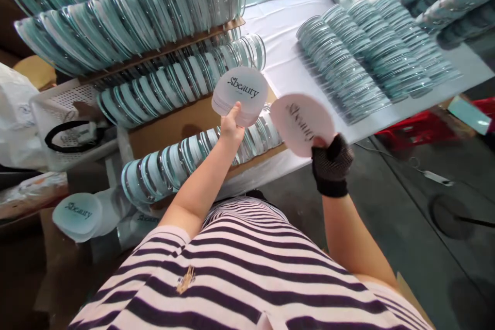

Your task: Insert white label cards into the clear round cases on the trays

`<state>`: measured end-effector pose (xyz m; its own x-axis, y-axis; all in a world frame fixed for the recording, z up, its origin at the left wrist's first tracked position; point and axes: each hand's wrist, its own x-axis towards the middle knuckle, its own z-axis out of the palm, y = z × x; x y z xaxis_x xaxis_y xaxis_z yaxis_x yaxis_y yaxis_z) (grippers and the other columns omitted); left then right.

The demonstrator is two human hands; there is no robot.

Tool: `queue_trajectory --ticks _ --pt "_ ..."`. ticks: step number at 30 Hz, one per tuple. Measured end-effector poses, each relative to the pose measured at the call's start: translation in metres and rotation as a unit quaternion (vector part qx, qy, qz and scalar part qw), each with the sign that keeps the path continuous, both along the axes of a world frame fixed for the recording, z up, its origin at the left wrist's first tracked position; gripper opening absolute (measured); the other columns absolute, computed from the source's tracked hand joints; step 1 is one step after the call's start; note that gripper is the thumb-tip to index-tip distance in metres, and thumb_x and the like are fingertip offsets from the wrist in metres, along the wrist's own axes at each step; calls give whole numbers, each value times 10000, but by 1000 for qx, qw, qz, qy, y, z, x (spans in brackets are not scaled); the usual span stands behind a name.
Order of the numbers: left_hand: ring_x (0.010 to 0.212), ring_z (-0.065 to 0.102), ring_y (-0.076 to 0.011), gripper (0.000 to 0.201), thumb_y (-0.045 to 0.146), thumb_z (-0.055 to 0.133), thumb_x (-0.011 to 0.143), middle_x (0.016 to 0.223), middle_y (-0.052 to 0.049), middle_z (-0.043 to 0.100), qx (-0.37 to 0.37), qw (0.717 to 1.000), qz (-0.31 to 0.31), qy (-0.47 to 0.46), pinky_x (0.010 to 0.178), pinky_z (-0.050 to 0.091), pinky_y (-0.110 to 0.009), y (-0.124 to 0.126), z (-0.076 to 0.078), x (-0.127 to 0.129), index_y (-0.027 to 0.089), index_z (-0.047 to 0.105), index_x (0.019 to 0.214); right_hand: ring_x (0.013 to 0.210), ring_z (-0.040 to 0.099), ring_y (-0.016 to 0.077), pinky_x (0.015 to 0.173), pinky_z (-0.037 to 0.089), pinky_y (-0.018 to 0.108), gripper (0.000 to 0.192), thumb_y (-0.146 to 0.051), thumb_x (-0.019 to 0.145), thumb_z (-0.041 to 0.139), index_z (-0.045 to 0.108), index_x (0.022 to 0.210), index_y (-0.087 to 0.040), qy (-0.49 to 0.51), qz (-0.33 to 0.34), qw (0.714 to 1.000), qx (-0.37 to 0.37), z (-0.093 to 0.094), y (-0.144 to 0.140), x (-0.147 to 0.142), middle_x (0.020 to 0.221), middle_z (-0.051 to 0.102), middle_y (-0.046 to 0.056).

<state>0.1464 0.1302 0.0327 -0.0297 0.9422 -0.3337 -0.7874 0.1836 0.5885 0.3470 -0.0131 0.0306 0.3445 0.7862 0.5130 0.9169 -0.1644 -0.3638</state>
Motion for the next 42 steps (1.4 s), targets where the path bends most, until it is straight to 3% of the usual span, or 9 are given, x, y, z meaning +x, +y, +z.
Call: queue_trajectory --ticks 5,13,19,28,31,36,38,40,42 --pt "1246 625 -231 467 82 646 872 1275 -67 703 -42 999 8 -24 1065 511 -380 13 -5 -5 216 633 1320 644 644 213 583 400 271 422 -398 951 385 721 979 -144 -68 80 978 -181 -8 -56 -28 748 719 117" --pt "1231 635 -229 459 78 639 880 1272 -67 704 -35 999 10 -13 1063 512 -385 9 -5 -3 217 633 1316 853 693 235 654 369 274 404 -327 1002 324 602 1257 -182 -88 135 920 -358 -20 37 -75 988 750 114" --pt "1219 643 -228 523 79 663 855 1265 -73 707 -12 1000 26 -6 1045 524 -370 15 -12 -4 219 602 1355 819 696 236 629 342 274 325 -406 986 411 601 1142 -193 -19 127 928 -349 -13 39 -71 906 743 100" --pt "1257 617 -240 502 144 718 843 1284 -62 698 -2 1000 0 28 1056 519 -371 9 -14 -3 231 624 1329 843 673 238 655 392 278 297 -319 986 415 654 1090 -177 55 123 923 -361 -51 43 -80 955 733 155" --pt "1254 617 -249 522 150 743 827 1286 -62 696 25 999 -4 39 1063 512 -381 4 -16 0 242 628 1328 695 629 190 631 450 266 261 -276 926 473 625 1124 -201 263 168 867 -388 -45 43 -73 806 695 82" --pt "1215 642 -237 485 144 773 786 1239 -63 719 55 995 28 80 1054 511 -363 7 -22 4 224 675 1255 435 354 100 566 521 275 437 -394 880 497 523 1275 -208 628 260 634 -369 -30 47 -65 558 392 -100" --pt "1198 652 -240 454 137 786 759 1196 -69 736 59 993 45 92 1042 514 -366 10 -26 5 202 703 1200 422 320 97 522 494 249 440 -454 894 474 546 1258 -216 679 259 590 -352 -27 49 -67 539 337 -107" --pt "1185 659 -247 430 148 809 726 1150 -72 752 68 991 58 101 1040 509 -374 12 -29 7 191 727 1146 409 332 103 506 478 243 430 -490 937 394 601 1195 -216 638 252 629 -365 -24 51 -68 510 330 -97" --pt "1169 666 -254 416 167 833 693 1097 -71 766 73 989 60 118 1037 506 -382 13 -33 9 188 744 1100 419 408 113 523 488 256 396 -499 931 437 666 1060 -203 525 236 718 -391 -19 56 -64 492 404 -72"
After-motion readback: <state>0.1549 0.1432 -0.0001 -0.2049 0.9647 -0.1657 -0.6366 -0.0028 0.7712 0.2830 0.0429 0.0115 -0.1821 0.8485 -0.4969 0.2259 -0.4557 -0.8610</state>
